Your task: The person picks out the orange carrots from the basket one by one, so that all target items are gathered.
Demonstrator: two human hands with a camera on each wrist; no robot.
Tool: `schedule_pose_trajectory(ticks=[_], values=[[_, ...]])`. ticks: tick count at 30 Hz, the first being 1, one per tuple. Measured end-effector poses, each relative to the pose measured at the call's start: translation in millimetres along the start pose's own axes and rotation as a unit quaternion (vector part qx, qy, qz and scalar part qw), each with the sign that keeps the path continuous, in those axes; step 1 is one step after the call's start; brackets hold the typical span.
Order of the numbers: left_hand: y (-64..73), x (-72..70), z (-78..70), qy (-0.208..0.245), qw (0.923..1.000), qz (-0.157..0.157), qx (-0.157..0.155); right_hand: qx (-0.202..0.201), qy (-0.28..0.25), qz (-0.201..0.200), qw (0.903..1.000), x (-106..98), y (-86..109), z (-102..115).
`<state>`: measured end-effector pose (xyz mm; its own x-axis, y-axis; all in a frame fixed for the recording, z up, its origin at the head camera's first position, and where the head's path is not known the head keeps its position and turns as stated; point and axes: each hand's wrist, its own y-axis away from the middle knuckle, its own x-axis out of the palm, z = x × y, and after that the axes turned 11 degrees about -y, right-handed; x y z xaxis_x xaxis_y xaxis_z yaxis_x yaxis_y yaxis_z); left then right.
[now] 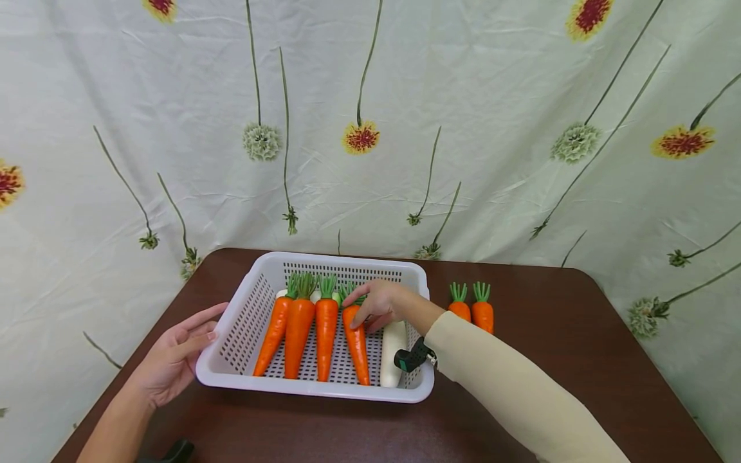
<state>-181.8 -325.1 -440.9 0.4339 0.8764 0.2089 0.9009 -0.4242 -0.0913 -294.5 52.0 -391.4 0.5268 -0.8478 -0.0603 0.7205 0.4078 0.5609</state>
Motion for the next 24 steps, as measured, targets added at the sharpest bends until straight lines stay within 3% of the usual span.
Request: schedule_pose_trajectory(ticks=[24], values=[[0.8,1.2,-0.3,0.003,1.0,-0.005,-0.002,-0.016,-0.028,-0.004,0.9995,5.3,0.7,-3.0]])
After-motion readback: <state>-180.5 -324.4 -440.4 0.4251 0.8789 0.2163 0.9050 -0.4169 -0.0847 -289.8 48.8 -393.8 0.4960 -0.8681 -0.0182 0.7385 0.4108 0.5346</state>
